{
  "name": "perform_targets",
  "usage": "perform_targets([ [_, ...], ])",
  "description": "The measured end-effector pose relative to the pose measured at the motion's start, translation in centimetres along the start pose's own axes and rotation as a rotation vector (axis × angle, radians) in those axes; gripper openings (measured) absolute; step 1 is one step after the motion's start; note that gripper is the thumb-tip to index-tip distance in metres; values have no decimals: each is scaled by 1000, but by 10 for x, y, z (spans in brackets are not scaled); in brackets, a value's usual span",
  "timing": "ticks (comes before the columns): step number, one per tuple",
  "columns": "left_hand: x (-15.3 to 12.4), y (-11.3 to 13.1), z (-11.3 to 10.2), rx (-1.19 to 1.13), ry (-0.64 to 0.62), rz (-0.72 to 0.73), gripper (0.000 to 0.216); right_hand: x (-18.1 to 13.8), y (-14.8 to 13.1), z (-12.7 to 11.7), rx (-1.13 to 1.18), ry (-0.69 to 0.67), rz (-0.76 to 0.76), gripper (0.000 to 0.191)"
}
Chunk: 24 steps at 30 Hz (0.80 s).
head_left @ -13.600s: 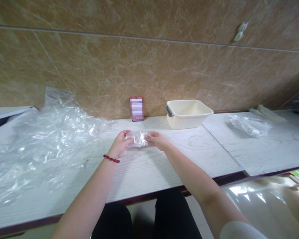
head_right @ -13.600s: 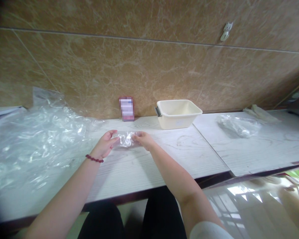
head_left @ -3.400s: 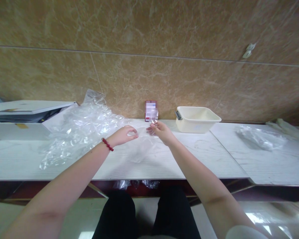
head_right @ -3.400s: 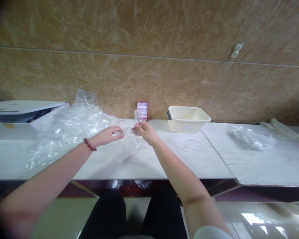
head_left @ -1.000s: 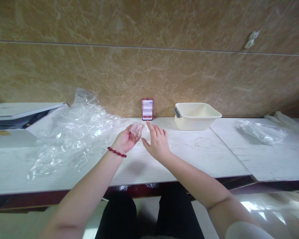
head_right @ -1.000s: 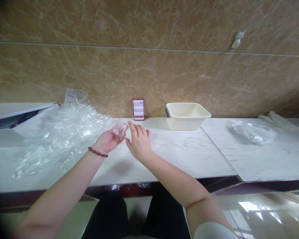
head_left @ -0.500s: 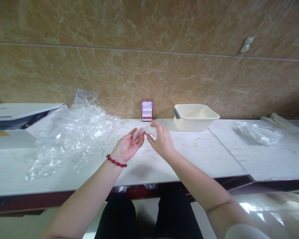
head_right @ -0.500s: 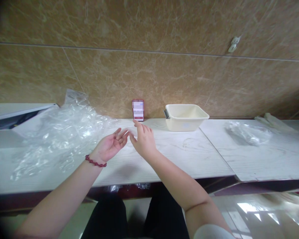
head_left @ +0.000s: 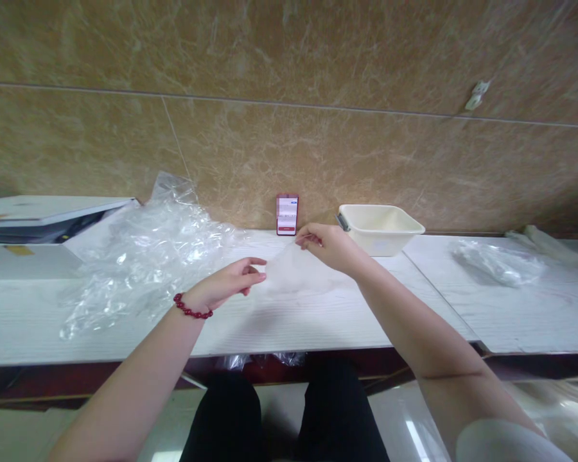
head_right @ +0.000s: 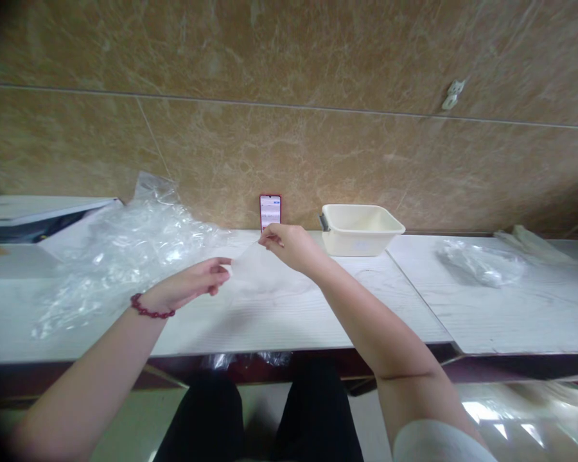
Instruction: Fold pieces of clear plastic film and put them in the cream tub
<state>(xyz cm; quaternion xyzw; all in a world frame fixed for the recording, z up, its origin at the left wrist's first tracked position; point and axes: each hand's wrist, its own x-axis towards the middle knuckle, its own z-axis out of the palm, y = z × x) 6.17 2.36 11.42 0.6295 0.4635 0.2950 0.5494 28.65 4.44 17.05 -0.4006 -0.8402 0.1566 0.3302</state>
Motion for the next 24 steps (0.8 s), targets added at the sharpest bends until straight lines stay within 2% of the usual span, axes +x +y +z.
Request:
perform_targets([
  [2, 7, 5, -2, 254, 117, 232, 60, 2, -5, -7, 7, -51, -10, 14],
  [3, 11, 9, -2, 322, 135, 341, 62, 2, -7, -9, 10, -72, -13, 15],
  [4, 16, 12, -1, 354, 119, 432, 57, 3, -9, -11, 14, -94, -12, 15],
  [6, 25, 18, 4, 345, 26, 532, 35, 4, -12, -12, 26, -136, 3, 18],
  [8, 32, 20, 11, 252, -64, 532, 16, 6, -15, -12, 43, -161, 38, 19],
  [9, 34, 20, 14, 170, -96, 515, 15, 6, -16, -13, 53, -163, 58, 20],
  [11, 37, 17, 19, -20, -128, 473, 18, 7, -15, -15, 82, -187, 96, 24],
  [13, 37, 12, 21, -158, -126, 445, 22, 8, -11, -19, 115, -275, 124, 38],
  [15, 36, 8, 21, -202, -109, 419, 23, 9, -3, -24, 121, -388, 137, 48],
  [17, 36, 4, 19, -179, -95, 395, 22, 10, 8, -28, 75, -442, 138, 40],
  [20, 37, -5, 13, -120, -108, 365, 21, 15, 27, -32, -36, -425, 143, 24],
  [24, 41, -22, 3, -86, -134, 321, 18, 23, 43, -36, -41, -417, 195, 21],
])
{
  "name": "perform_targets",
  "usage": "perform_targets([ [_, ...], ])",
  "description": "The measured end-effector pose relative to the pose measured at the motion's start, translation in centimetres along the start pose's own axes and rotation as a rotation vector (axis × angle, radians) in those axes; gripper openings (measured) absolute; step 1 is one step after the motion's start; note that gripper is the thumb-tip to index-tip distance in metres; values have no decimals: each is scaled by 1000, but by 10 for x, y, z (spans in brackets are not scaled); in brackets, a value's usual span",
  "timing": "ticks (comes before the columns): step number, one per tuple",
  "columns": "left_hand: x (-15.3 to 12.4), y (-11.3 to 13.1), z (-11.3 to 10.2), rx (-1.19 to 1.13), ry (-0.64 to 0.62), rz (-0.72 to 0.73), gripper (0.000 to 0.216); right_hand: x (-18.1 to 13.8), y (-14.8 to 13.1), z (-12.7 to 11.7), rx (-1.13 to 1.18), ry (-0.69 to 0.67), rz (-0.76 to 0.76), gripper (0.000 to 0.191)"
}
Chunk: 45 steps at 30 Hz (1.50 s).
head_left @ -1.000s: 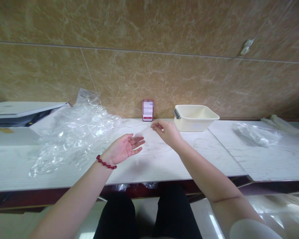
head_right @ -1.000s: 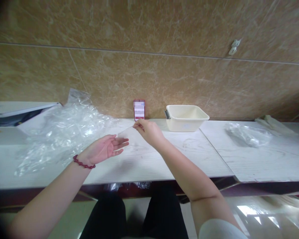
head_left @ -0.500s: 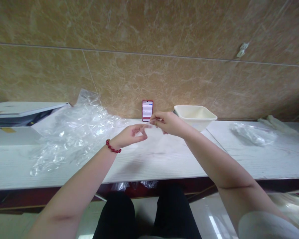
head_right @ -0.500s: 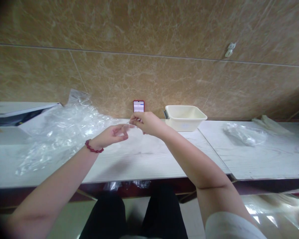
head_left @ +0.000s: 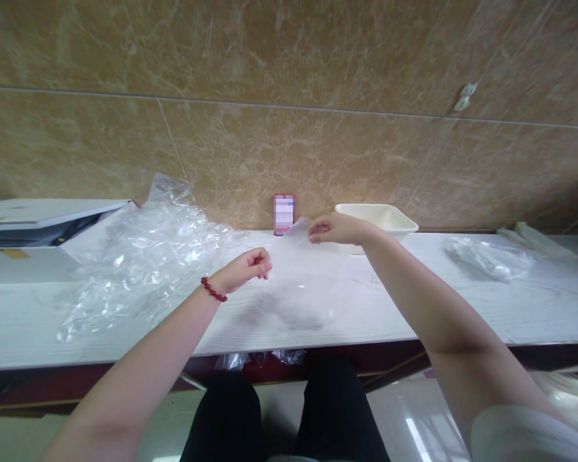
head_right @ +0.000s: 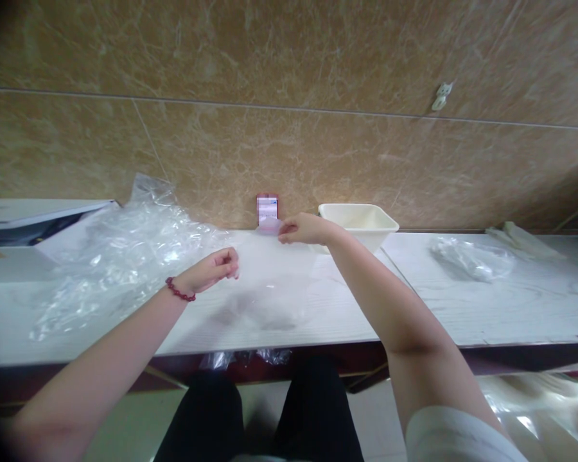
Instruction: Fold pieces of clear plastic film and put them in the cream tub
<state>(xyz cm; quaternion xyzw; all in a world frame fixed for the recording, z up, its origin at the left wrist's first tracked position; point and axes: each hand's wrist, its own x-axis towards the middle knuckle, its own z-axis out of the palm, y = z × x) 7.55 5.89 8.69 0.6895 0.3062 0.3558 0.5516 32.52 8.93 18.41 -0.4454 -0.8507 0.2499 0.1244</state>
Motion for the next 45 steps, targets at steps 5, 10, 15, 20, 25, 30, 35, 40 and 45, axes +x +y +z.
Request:
perform_targets([
  [5, 14, -7, -14, 173, 10, 15, 19, 9, 3, -5, 58, 37, 55, 19],
  [10, 56, 18, -19, 416, 121, 176, 68, 25, -4, -1, 44, -25, 43, 20],
  [15, 94, 37, -18, 492, -188, 86, 41, 41, 0, -6, -78, -120, 54, 27],
  [20, 110, 35, -32, 612, -87, -132, 23, 59, 26, -13, -235, -81, 151, 22],
  [25, 125, 29, -46, 705, 76, -217, 20, 77, 37, -9, -151, 183, 268, 21],
  [30, 141, 30, -50, 951, 283, -150, 22, 84, 32, -9, -159, 396, 271, 19],
  [35, 152, 37, -51, 884, 384, -167, 20, 90, 32, -17, -198, 518, 232, 20],
  [40, 158, 43, -56, 817, 483, -82, 26, 93, 30, -23, -237, 655, 114, 23],
  [45, 144, 48, -56, 928, 526, 9, 28, 84, 30, -13, -208, 696, 34, 24],
])
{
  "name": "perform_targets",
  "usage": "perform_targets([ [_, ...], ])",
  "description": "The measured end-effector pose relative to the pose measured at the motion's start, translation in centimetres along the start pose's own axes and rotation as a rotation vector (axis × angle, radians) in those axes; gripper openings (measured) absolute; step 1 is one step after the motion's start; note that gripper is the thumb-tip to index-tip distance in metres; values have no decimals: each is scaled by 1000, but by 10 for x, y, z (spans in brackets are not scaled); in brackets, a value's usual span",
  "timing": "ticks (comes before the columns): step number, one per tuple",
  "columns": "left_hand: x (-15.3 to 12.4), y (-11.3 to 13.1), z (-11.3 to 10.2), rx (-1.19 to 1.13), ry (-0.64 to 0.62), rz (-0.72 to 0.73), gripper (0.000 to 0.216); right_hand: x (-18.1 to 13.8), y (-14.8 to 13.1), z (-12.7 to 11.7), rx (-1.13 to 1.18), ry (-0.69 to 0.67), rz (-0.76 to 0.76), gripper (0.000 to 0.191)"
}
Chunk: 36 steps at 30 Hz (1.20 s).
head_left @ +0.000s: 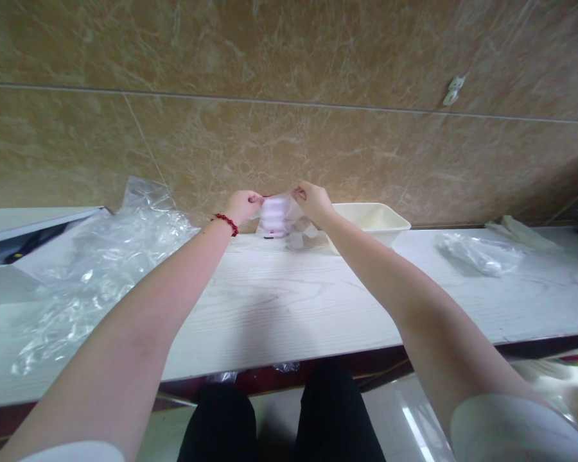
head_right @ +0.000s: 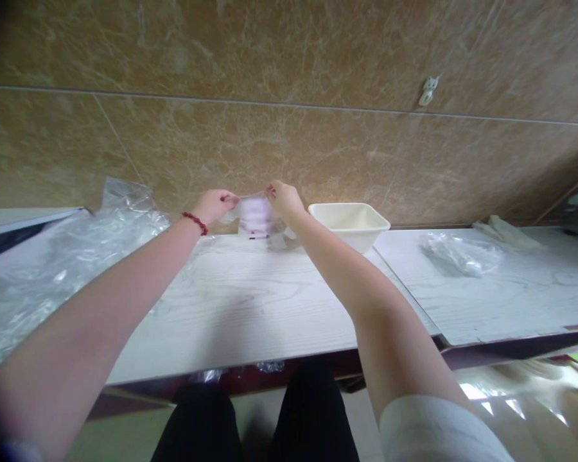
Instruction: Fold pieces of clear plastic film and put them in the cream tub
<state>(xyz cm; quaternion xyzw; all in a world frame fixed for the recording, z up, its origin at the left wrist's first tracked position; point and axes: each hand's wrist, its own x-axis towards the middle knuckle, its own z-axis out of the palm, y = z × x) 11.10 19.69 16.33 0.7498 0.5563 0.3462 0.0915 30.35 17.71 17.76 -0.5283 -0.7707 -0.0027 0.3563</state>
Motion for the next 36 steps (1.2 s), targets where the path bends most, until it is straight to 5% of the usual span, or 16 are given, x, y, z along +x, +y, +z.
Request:
perform_targets([
  [9, -53, -19, 13, -10, -59, 242, 28, -56, -2, 17, -10, -85, -33, 25],
  [24, -163, -64, 69, 98, -300, 376, 26, -182, 5, 62, -95, -368, -134, 28],
  [36, -210, -60, 61, 201, -353, 347, 31, -236, -13, 64, -160, -455, -148, 28],
])
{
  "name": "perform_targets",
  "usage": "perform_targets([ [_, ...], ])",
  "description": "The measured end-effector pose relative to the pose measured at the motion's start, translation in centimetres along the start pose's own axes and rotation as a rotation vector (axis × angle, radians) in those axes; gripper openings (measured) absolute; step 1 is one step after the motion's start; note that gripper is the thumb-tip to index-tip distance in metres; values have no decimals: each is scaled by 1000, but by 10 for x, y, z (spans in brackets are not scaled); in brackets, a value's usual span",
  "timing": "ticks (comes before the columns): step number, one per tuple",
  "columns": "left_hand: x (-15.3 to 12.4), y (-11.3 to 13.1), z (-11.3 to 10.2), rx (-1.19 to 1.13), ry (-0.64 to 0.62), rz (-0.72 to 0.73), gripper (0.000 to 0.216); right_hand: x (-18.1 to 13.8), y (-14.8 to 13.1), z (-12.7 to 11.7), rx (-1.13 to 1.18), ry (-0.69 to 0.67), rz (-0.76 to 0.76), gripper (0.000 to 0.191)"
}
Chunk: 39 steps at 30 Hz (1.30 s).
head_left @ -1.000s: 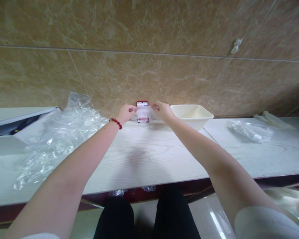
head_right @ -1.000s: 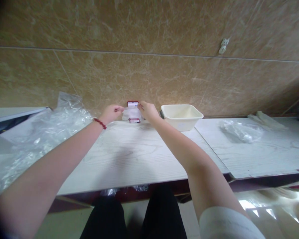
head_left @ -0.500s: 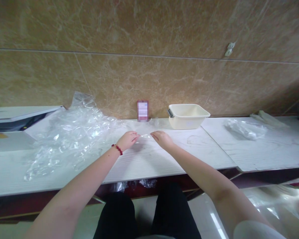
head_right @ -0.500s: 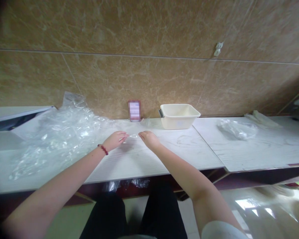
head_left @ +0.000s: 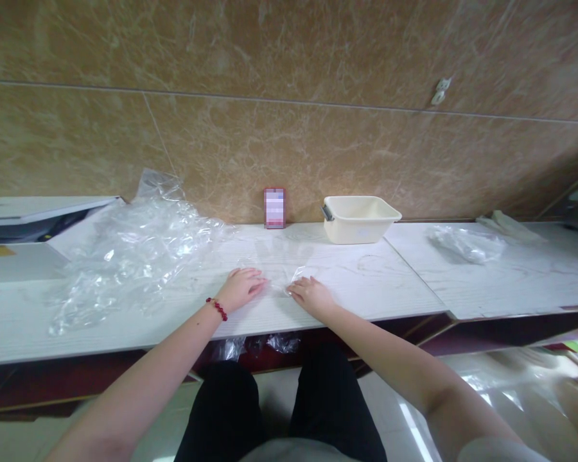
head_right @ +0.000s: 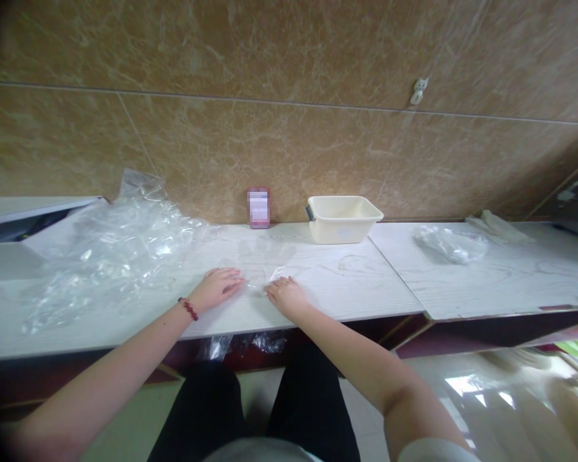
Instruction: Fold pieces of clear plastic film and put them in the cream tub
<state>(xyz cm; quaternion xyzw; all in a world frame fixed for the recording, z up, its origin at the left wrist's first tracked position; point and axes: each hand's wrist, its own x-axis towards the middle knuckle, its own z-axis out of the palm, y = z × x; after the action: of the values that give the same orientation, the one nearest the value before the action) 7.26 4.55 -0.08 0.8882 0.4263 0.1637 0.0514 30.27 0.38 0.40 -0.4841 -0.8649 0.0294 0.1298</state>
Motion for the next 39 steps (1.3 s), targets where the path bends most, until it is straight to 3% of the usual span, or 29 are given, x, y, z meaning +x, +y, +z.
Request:
perform_targets([
  [3, -8, 1, -7, -6, -55, -20, 39, -6, -7, -5, -8, 24, 44, 27],
  [8, -16, -10, -26, -150, -217, 127, 54, -10, -6, -25, 31, 105, 83, 34],
  [11, -6, -12, -27, -192, -151, 129, 40, 8, 8, -27, 62, 176, 101, 32],
  [15, 23, 0, -4, -42, -4, -1, 41, 52, 26, -6, 101, 137, 76, 33],
  [19, 44, 9, 26, 136, -32, -130, 47, 81, 28, 19, 53, -20, 120, 38],
  [22, 44, 6, 34, 194, -99, -208, 56, 84, 29, 27, -32, -71, 201, 46],
  [27, 40, -6, 31, 203, -153, -301, 65, 84, 37, 25, -104, -150, 272, 62],
  [32, 47, -20, 23, 203, -175, -410, 59, 94, 43, 20, -96, -214, 354, 66],
  [37, 50, -52, 3, 227, -8, -669, 55, 103, 45, 13, -55, -108, 468, 55],
  [39, 50, -65, -5, 177, -47, -789, 61, 109, 45, 10, -29, -52, 518, 54],
])
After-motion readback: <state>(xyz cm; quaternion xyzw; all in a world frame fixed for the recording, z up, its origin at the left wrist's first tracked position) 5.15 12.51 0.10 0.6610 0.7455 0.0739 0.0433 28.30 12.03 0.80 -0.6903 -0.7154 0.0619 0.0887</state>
